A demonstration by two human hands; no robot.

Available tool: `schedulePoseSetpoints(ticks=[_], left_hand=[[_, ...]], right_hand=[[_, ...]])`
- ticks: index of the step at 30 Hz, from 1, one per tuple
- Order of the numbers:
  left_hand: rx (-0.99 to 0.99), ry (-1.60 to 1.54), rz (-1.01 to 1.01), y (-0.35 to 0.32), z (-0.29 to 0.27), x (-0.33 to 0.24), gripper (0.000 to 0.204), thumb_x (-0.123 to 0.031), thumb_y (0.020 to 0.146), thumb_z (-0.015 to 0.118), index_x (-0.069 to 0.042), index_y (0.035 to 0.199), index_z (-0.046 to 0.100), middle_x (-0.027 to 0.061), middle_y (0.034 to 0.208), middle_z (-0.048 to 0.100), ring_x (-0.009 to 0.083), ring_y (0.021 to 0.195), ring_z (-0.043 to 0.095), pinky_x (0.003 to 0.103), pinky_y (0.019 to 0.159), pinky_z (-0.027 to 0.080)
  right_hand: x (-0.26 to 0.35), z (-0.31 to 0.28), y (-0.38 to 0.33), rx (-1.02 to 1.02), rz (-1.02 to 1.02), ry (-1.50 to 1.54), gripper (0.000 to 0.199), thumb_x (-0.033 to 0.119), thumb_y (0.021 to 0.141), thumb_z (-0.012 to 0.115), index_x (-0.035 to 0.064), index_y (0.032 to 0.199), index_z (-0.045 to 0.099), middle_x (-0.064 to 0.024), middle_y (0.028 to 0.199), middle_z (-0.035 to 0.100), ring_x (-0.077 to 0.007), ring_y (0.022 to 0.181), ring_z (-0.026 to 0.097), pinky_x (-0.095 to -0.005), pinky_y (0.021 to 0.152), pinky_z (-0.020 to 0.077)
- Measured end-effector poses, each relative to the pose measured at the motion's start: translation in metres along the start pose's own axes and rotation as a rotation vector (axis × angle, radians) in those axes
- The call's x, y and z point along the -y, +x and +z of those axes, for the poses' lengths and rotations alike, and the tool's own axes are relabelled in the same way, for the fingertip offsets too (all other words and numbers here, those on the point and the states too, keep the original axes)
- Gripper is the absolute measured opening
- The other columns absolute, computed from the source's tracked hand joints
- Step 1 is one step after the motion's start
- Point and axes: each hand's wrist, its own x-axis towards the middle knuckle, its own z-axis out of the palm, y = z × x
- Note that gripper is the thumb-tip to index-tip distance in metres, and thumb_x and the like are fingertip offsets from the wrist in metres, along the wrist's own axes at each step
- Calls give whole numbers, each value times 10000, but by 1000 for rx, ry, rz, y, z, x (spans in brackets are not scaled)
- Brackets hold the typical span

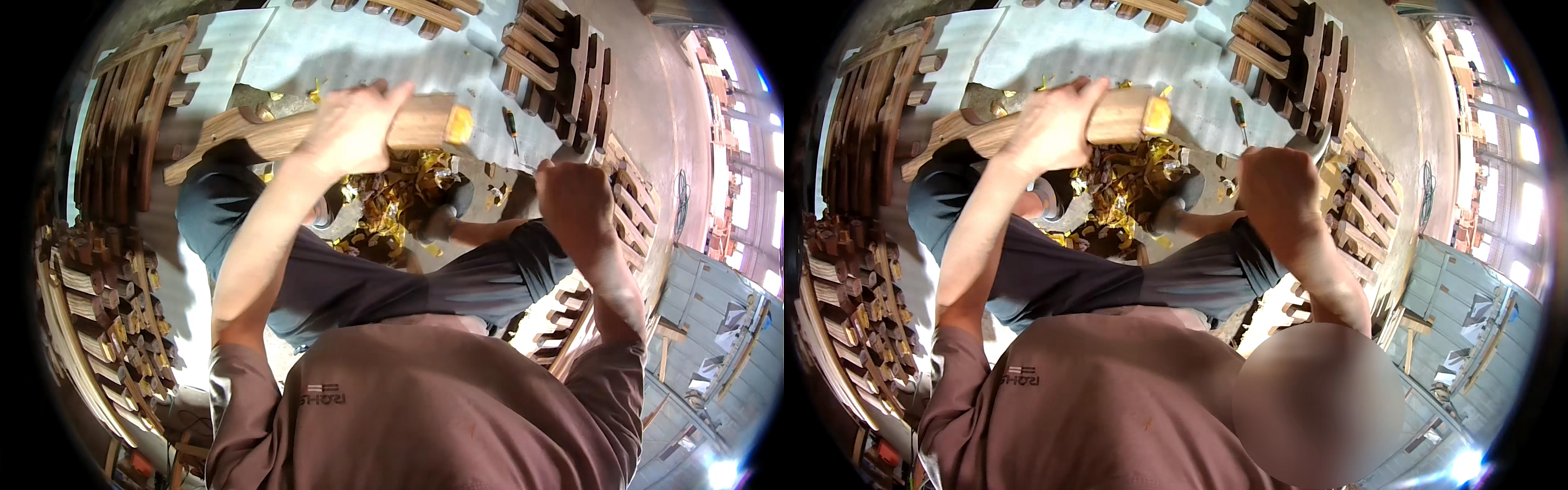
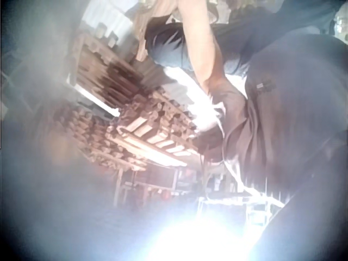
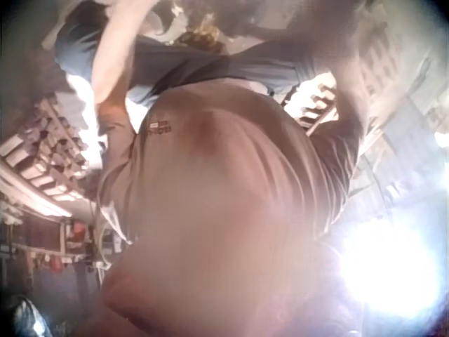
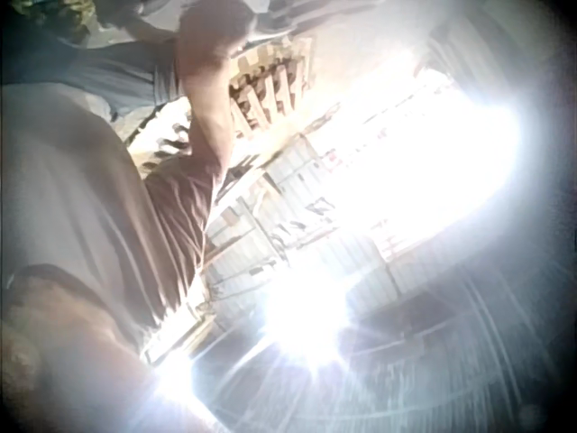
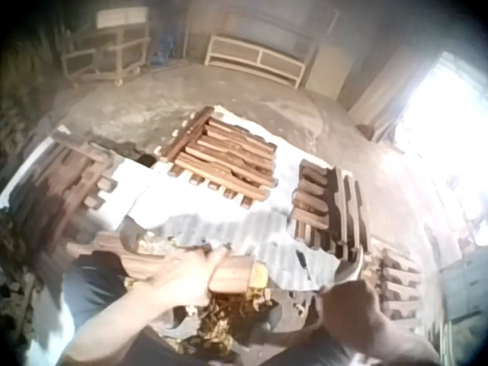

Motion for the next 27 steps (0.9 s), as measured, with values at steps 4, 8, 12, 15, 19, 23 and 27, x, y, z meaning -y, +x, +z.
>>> schedulePoseSetpoints(ticks=[4, 8, 12, 15, 19, 23, 27], left_hand=[[-226, -27, 41, -6, -1, 6, 632, -52, 600, 725, -73, 1196, 516, 169, 974, 627, 357, 866, 679, 447, 755, 556], [-254, -76, 60, -6, 2, -5, 577, -50, 602, 723, -63, 1140, 518, 160, 958, 629, 361, 876, 679, 452, 749, 548], [-234, -95, 57, -7, 1, -8, 694, -69, 590, 734, -82, 1240, 492, 194, 1077, 618, 386, 893, 668, 469, 766, 552], [-190, -77, 48, -5, 5, -7, 707, -75, 581, 742, -77, 1241, 488, 194, 1073, 619, 385, 893, 669, 468, 760, 553], [-182, -74, 32, -6, 5, -7, 723, -77, 577, 747, -69, 1251, 485, 197, 1063, 621, 384, 888, 669, 463, 754, 553], [-212, -123, 34, -6, 5, -7, 737, -91, 588, 755, -53, 1270, 475, 204, 1051, 628, 384, 886, 670, 458, 759, 553], [-131, -150, 6, -6, -6, -16, 670, -70, 595, 725, -36, 1219, 482, 187, 1016, 640, 374, 901, 681, 442, 775, 554]], right_hand=[[-6, 9, -3, -328, 86, 756, 397, 454, 832, 761, 65, 902, 725, -63, 545, 609, -145, 517, 635, -308, 503, 483], [47, 26, 22, -514, 278, 1259, 368, 243, 775, 871, -27, 969, 713, -22, 718, 677, -50, 621, 575, -222, 566, 471], [79, 29, 49, -676, 432, 1704, 119, 37, 830, 781, -22, 905, 709, -18, 768, 697, -49, 687, 593, -209, 637, 489], [85, 33, 52, -713, 451, 1717, 82, 19, 845, 757, -22, 892, 704, -20, 771, 696, -50, 698, 585, -219, 657, 488], [85, 31, 53, -696, 436, 1658, 67, -5, 846, 736, -19, 879, 679, -45, 765, 684, -89, 687, 588, -246, 655, 487], [83, 32, 51, -819, 247, 1373, 103, -22, 824, 725, -10, 858, 629, -94, 793, 642, -190, 664, 607, -287, 634, 486], [74, 26, 52, -989, 58, 1069, 158, -64, 751, 720, -4, 844, 607, -106, 864, 622, -271, 702, 620, -355, 625, 505]])
